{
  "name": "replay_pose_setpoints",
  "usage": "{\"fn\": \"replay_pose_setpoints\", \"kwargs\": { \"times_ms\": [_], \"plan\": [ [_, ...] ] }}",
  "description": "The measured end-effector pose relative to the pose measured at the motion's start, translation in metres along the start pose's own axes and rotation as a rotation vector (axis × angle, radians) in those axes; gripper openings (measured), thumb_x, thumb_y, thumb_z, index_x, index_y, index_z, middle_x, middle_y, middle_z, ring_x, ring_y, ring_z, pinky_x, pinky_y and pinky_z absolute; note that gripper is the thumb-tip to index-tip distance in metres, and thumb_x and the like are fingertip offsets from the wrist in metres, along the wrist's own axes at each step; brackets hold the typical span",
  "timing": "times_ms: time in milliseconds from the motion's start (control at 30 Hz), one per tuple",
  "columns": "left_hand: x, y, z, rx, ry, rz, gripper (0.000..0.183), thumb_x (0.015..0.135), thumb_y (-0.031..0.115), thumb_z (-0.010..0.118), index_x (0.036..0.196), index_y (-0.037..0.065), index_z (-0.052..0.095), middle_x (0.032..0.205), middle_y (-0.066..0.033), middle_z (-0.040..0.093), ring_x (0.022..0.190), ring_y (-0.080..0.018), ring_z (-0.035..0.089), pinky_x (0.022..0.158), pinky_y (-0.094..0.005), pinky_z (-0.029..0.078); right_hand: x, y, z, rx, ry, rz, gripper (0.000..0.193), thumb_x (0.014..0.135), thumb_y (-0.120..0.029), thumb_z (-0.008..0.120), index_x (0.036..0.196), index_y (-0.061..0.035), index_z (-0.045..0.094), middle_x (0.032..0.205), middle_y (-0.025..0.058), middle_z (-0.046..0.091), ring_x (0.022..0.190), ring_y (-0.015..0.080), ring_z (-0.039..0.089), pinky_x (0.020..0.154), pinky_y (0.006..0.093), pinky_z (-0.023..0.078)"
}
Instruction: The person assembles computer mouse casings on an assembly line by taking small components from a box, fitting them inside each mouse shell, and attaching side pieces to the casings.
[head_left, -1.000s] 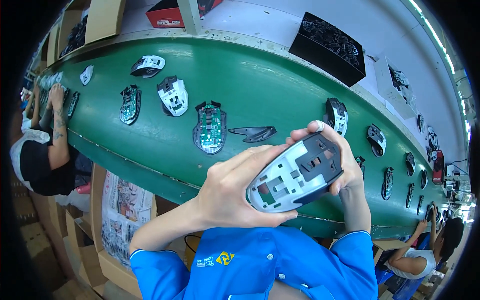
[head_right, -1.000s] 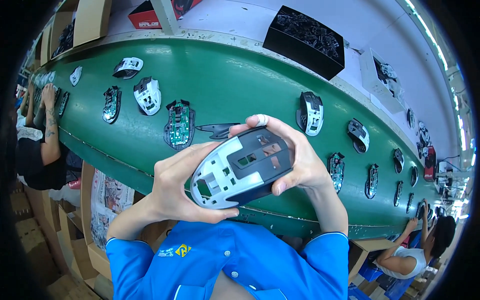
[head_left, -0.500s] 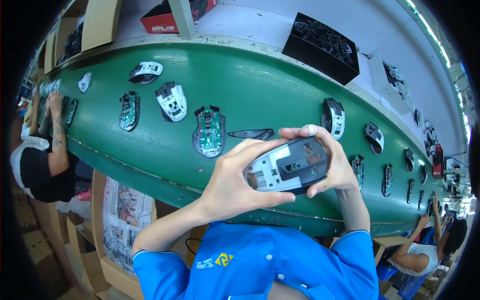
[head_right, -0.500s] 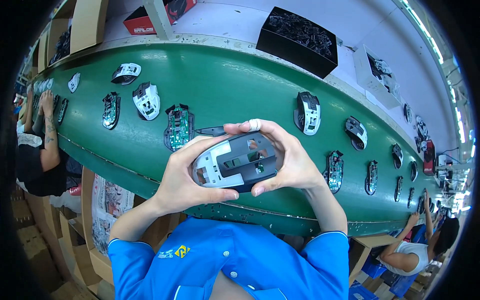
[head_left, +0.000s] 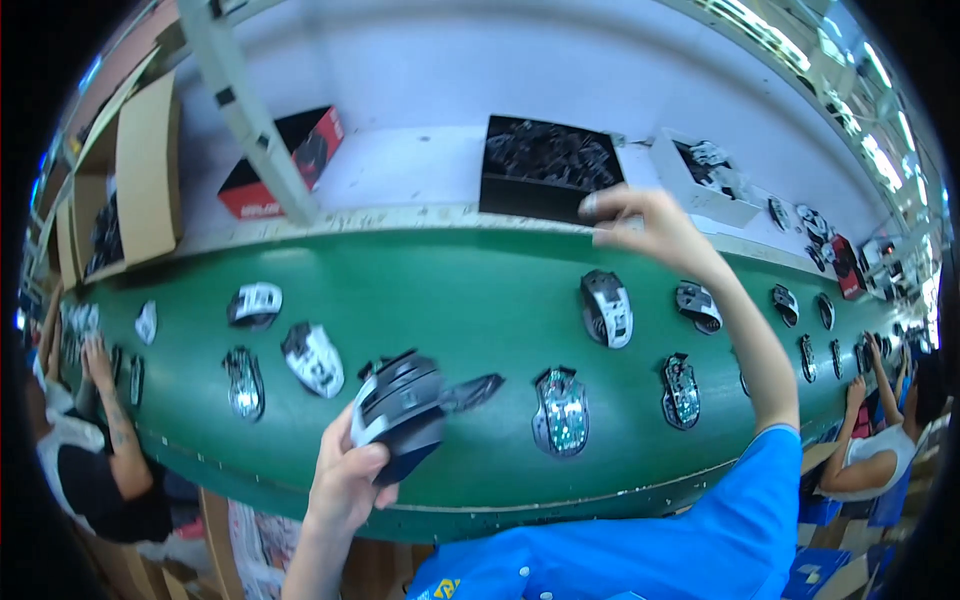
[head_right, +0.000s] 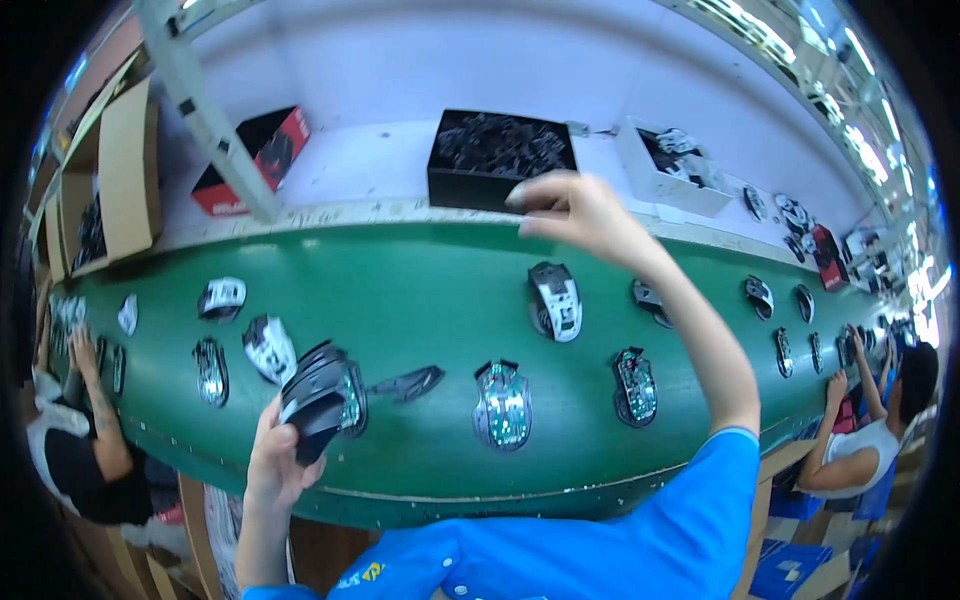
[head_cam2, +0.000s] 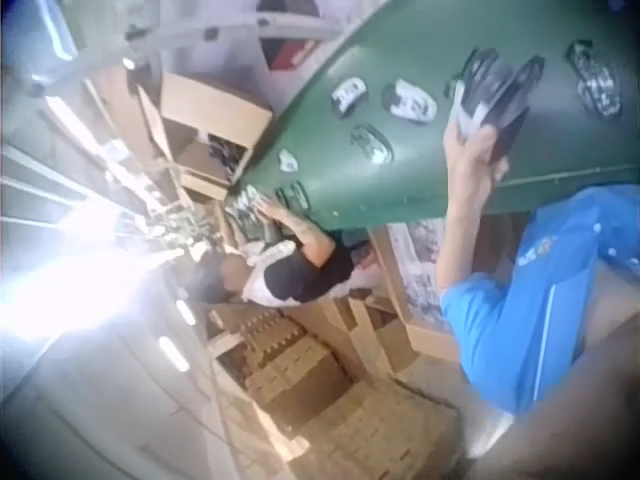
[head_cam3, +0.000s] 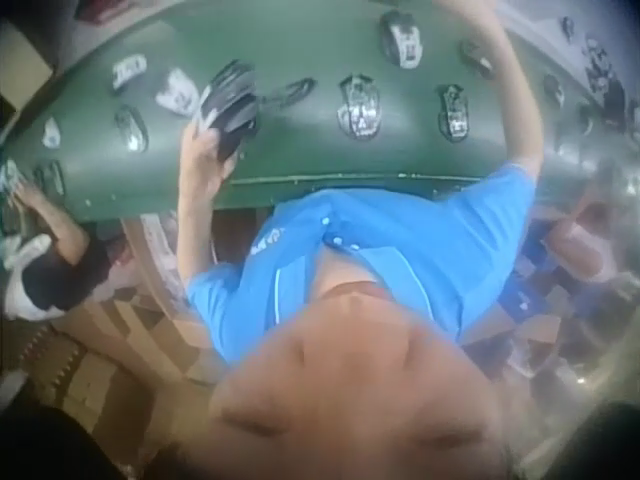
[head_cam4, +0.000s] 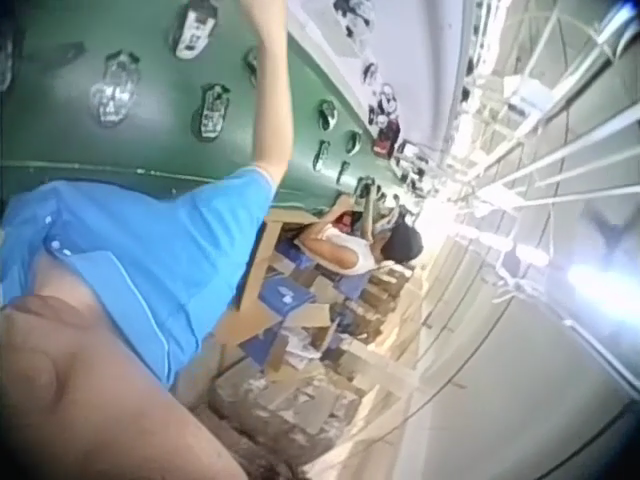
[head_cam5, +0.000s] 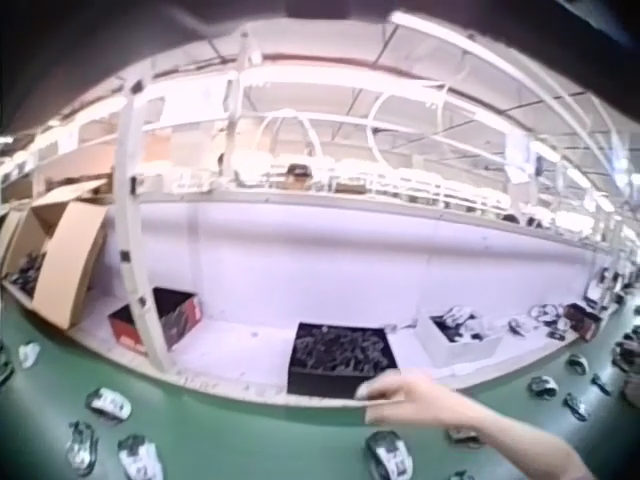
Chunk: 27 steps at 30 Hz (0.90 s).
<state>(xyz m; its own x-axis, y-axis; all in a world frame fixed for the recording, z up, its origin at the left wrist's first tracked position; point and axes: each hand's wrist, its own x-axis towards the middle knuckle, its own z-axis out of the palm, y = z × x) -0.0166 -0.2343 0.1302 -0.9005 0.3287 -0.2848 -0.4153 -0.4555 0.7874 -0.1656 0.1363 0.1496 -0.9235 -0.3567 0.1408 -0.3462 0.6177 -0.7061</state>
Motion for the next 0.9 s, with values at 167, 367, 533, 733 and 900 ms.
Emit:
{"fn": "replay_pose_setpoints", "kwargs": {
  "times_ms": [167,367,533,733,900],
  "plan": [
    [0.006,-0.009,-0.004,-0.095,-0.033,-0.078,0.056,0.081,0.028,0.065,0.121,-0.005,0.043,0.103,-0.016,0.059,0.047,-0.0172,0.049,0.036,-0.0249,0.041,0.069,0.113,-0.061,-0.778,0.253,0.009,0.022,0.078,-0.011,0.064,0.099,-0.0043,0.069,0.089,0.0127,0.069,0.077,0.026,0.065,0.071,0.0332,0.052],
    [0.017,0.004,-0.009,-0.041,0.029,-0.061,0.061,0.075,0.029,0.07,0.118,-0.005,0.044,0.088,-0.0111,0.057,0.045,-0.0154,0.049,0.034,-0.0248,0.04,0.111,0.115,-0.033,-0.406,0.088,0.093,0.02,0.073,-0.016,0.07,0.092,-0.0069,0.072,0.085,0.0118,0.07,0.078,0.0225,0.067,0.075,0.032,0.052],
    [0.019,0.002,-0.011,-0.041,0.048,-0.053,0.062,0.072,0.028,0.072,0.117,-0.006,0.045,0.089,-0.0124,0.058,0.049,-0.0147,0.053,0.036,-0.0247,0.044,0.134,0.117,-0.02,-0.463,0.088,0.333,0.024,0.073,-0.026,0.07,0.091,-0.0096,0.073,0.082,0.0115,0.07,0.075,0.0246,0.067,0.071,0.0342,0.052],
    [0.03,0.004,-0.016,-0.055,-0.016,-0.113,0.062,0.073,0.029,0.072,0.117,-0.006,0.045,0.087,-0.0117,0.057,0.049,-0.0145,0.053,0.036,-0.0244,0.043,0.146,0.124,0.018,-0.69,0.325,0.43,0.019,0.07,-0.031,0.071,0.074,-0.0125,0.071,0.076,0.0104,0.069,0.077,0.0302,0.066,0.069,0.0418,0.051],
    [0.028,0.005,-0.021,-0.076,0.001,-0.125,0.065,0.072,0.028,0.07,0.12,-0.007,0.043,0.087,-0.0113,0.057,0.049,-0.0132,0.052,0.037,-0.023,0.042,0.146,0.129,0.031,-0.793,0.467,0.343,0.02,0.066,-0.024,0.073,0.084,-0.0139,0.071,0.077,0.0086,0.069,0.077,0.0275,0.066,0.07,0.0395,0.051]
  ]
}}
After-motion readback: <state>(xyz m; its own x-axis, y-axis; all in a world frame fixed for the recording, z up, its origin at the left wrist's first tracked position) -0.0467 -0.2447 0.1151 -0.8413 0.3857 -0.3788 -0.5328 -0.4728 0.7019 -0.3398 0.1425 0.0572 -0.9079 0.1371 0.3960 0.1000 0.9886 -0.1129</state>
